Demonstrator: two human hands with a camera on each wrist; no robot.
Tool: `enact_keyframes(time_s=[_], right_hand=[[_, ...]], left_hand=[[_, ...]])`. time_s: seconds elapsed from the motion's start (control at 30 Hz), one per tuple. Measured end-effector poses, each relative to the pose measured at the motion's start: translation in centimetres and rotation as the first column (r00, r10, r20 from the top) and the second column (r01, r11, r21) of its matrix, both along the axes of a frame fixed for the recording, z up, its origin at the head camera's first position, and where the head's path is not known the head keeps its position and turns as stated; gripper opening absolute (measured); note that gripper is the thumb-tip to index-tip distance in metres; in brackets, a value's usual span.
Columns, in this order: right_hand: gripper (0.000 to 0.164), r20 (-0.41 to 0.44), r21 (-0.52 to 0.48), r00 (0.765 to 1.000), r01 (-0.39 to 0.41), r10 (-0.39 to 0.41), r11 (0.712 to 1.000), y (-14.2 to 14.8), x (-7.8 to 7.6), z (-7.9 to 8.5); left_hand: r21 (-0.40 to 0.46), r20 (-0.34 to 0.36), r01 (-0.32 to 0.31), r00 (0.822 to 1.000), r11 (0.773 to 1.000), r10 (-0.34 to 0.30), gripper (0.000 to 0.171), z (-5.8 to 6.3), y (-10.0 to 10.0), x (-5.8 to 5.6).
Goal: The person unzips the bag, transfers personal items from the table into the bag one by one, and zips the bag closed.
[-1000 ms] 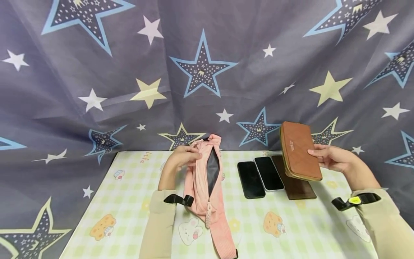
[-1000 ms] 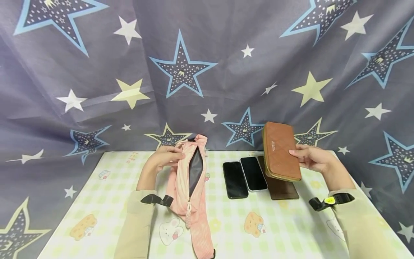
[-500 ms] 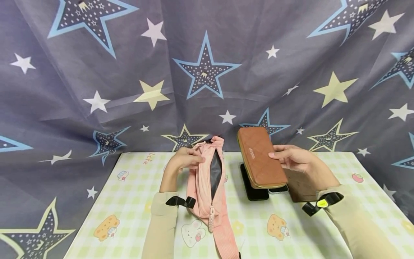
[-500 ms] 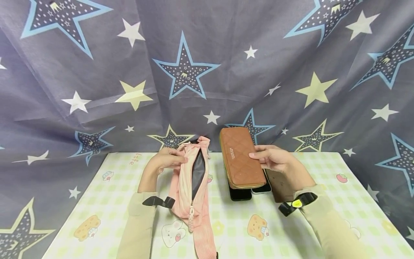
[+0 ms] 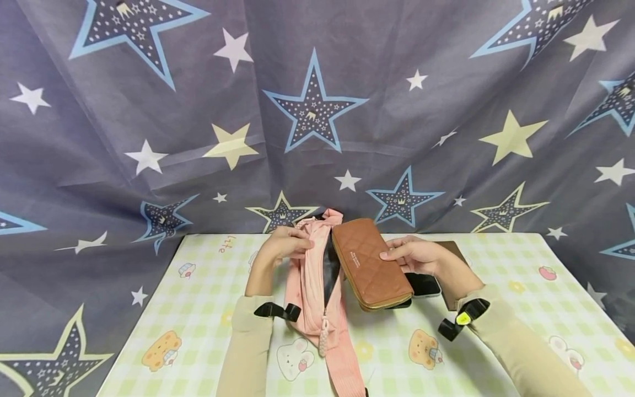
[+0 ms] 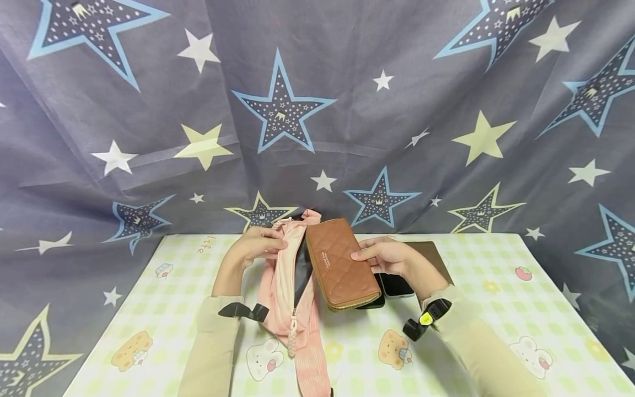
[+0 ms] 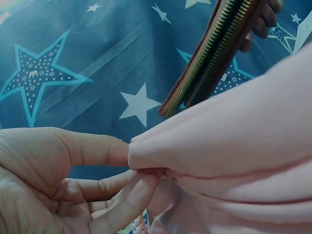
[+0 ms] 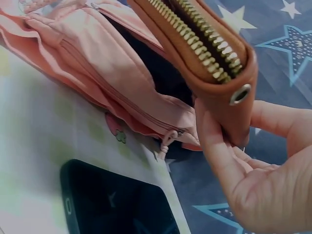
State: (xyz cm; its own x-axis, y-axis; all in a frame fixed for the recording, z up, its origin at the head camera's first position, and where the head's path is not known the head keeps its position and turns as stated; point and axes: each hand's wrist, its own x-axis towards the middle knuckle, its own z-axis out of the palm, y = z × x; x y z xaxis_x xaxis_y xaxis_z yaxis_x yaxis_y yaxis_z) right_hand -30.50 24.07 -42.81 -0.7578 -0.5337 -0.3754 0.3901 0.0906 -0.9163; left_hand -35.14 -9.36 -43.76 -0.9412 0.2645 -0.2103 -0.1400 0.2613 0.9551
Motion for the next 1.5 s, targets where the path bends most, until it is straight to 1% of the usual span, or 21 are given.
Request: enact_keyframes(time_s=[0.13,0.3,0.43,0.57,0.73,0.87,1.07,1.2,1.4,1.5], right_hand=[[0.027,0.007,0.042,1.0,0.011,-0.011,0.999,-0.7,0.0,-0.5],[0.037,0.014,0.087,1.0,0.012,-0.013,0.996,-1.2,0.1,-0.7],[0.036,0.005,0.132,1.0,0.026,-0.027,0.991,-1.5,0.2,-0.5],[0.034,-0.021,0.165,1.0,0.02,-0.017,0.986,-1.9,0.2,-0.3],[0.035,-0.023,0.169,1.0,0.008,-0.004,0.986,-2.5,0.1,0.2],[0.032,-0.015,0.164,1.0,0.004,-0.001,0.986,-3.1,0.3,0.6],[0.031,-0.029,0.174,1.0,0.003,0.002,0.985,-4.3,0.2,0.6],[0.03,-0.047,0.178,0.998,0.038,-0.03,0.983,-5.2,0.0,0.6],[0.016,-0.09,0.172,0.988,0.135,-0.121,0.976,-6.1,0.1,0.3],[0.014,-0.11,0.173,0.981,0.179,-0.162,0.969,-6.7,0.2,0.1]], left_hand=[[0.02,0.009,-0.004,1.0,1.0,0.004,0.025,-0.1,0.2,-0.1],[0.048,0.011,0.005,1.0,0.999,-0.005,0.028,0.0,0.1,0.0],[0.062,0.007,0.02,1.0,0.998,-0.02,0.03,0.2,0.0,0.1],[0.083,0.005,0.025,1.0,0.996,-0.026,0.027,0.3,0.2,0.3],[0.108,0.007,0.029,1.0,0.994,-0.03,0.02,0.2,0.5,0.3],[0.126,0.023,0.036,0.999,0.991,-0.039,0.02,0.3,0.7,0.3],[0.111,0.037,0.018,0.999,0.994,-0.022,0.017,0.4,1.0,0.4],[0.103,0.042,0.013,0.999,0.995,-0.017,0.02,0.3,0.9,0.3],[0.098,0.045,0.012,0.999,0.995,-0.016,0.02,0.4,0.8,0.3],[0.102,0.044,0.013,0.999,0.995,-0.017,0.018,0.5,0.8,0.3]])
